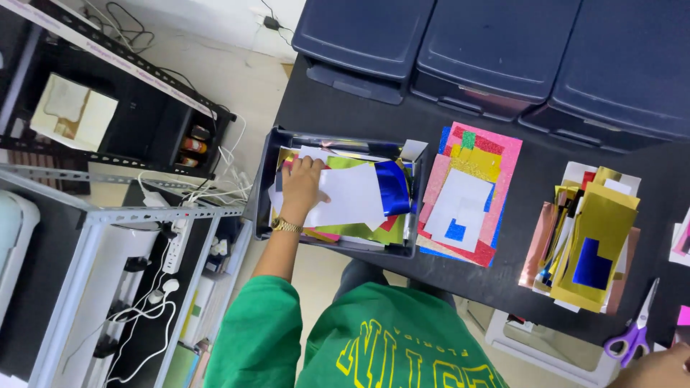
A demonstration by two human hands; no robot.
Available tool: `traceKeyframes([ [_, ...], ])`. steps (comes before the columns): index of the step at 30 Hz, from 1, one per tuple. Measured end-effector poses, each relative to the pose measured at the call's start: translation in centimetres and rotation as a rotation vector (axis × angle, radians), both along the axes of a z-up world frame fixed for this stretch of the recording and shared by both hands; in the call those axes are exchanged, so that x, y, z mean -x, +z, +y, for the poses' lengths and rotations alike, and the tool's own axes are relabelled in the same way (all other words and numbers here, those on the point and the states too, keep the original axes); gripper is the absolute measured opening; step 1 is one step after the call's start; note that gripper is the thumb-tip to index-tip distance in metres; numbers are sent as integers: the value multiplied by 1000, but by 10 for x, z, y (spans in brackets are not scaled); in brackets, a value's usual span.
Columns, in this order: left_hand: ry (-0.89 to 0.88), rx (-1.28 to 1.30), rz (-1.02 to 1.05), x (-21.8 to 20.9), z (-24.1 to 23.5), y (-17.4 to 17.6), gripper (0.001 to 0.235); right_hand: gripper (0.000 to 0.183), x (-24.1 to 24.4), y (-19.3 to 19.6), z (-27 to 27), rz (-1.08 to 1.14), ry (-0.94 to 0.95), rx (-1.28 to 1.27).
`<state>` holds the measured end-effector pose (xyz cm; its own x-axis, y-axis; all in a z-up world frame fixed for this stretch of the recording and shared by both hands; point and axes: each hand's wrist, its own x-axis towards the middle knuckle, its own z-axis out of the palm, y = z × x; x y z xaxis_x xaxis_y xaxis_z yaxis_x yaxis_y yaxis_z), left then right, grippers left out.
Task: Sorting various colored and metallic paper scraps from a tray into organized piles on a workbench, including a brief use of scissors.
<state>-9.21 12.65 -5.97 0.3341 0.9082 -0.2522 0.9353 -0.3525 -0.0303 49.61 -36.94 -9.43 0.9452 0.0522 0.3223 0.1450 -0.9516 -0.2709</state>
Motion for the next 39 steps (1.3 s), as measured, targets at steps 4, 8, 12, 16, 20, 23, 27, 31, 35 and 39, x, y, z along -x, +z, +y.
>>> traceKeyframes([
  [4,-46,-84,-118,20,2,25,64,31,40,17,35,-41,-114,-286],
  [8,-1,56,-273,30,3,82,35,26,74,18,77,-186,547,-579],
  [12,-55,99,-320,40,-2,125,29,33,125,37,142,-24,660,-643],
  [16,-197,-58,-555,46,-17,174,19,25,195,78,214,240,741,-714],
  [20,-460,-306,-941,45,-33,200,16,44,275,138,275,372,1129,-670],
  [23,-447,-379,-1085,36,-44,207,21,77,314,146,295,235,1473,-492],
  [27,-421,-446,-1210,22,-52,206,20,75,355,182,305,220,1828,-429],
  [31,-412,-382,-1173,10,-52,199,15,47,367,170,289,439,1723,-696],
  [35,-187,-155,-1221,-13,-52,198,19,19,357,151,273,776,858,-771],
  [39,-87,193,-1231,-28,-44,206,26,25,345,175,274,1147,518,-921],
])
